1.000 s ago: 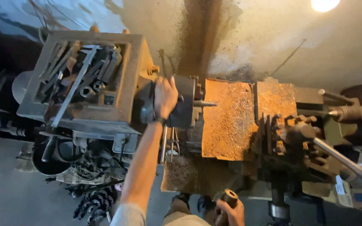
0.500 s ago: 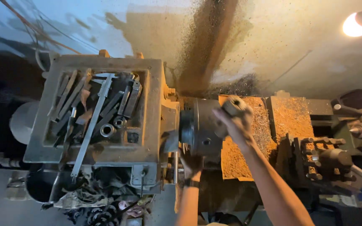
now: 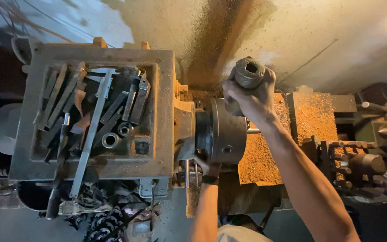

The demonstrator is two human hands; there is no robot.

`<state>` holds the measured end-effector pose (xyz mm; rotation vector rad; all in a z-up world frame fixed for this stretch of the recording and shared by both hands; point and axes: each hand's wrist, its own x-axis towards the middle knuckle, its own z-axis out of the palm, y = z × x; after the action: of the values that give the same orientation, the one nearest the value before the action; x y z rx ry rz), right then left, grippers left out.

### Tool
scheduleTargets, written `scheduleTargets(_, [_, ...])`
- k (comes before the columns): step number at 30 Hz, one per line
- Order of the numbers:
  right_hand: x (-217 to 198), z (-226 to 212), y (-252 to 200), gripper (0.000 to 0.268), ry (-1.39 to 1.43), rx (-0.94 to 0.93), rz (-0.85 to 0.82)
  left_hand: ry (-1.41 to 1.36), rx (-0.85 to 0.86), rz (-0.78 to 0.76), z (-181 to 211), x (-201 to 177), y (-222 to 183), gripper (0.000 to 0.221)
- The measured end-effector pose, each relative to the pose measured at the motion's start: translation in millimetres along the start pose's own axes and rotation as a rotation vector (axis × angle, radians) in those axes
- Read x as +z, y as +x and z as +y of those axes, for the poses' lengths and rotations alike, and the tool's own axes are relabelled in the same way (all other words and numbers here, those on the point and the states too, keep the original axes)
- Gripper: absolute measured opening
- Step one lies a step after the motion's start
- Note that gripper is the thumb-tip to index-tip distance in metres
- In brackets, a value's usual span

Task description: Operating a metal lathe to machine a cylindrical component.

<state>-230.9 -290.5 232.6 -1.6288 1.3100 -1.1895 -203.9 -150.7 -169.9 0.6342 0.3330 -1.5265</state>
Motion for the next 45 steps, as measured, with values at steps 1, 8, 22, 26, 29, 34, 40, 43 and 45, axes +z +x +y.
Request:
scheduleTargets(1, [6, 16, -4, 0.022, 0.0, 0.004, 0.0, 0.024, 0.0, -0.018, -2, 0, 0, 0.051])
scheduleTargets(8, [13, 31, -28, 0.018, -0.07, 0.059, -0.141, 0.202, 0.024, -0.161, -15, -2, 10, 0.042])
scheduleTargets(22, [-60, 107, -285, 0.015, 0.339, 0.535, -0.114, 1.125, 0.476, 0.079, 101, 20, -222, 0.032])
scheduleTargets(26, [-60, 146, -339, 0.021, 0.348, 0.648, -0.108, 1.891, 1.103, 0.446, 204, 21, -255, 0.037])
scheduleTargets(29, [-66, 146, -351, 0.022, 0.347, 0.712, -0.089, 2.393, 0.879, 0.56, 243, 13, -243, 0.039])
scheduleTargets(34, [-76, 136, -356, 0.025, 0.469, 0.729, -0.088, 2.617, 0.646, 0.537, 251, -6, -202, 0.034])
scheduleTargets(40, [-82, 151, -369, 0.027, 0.451, 0.731, -0.071, 2.308, 0.782, 0.794, 224, -14, -175, 0.05])
scheduleTargets(43, [-82, 152, -372, 0.028, 0.439, 0.746, -0.067, 2.289, 0.492, 0.829, 211, 16, -210, 0.058])
scheduleTargets(45, [-82, 149, -371, 0.028, 0.457, 0.755, -0.065, 2.301, 1.005, 0.517, 215, -5, -209, 0.066])
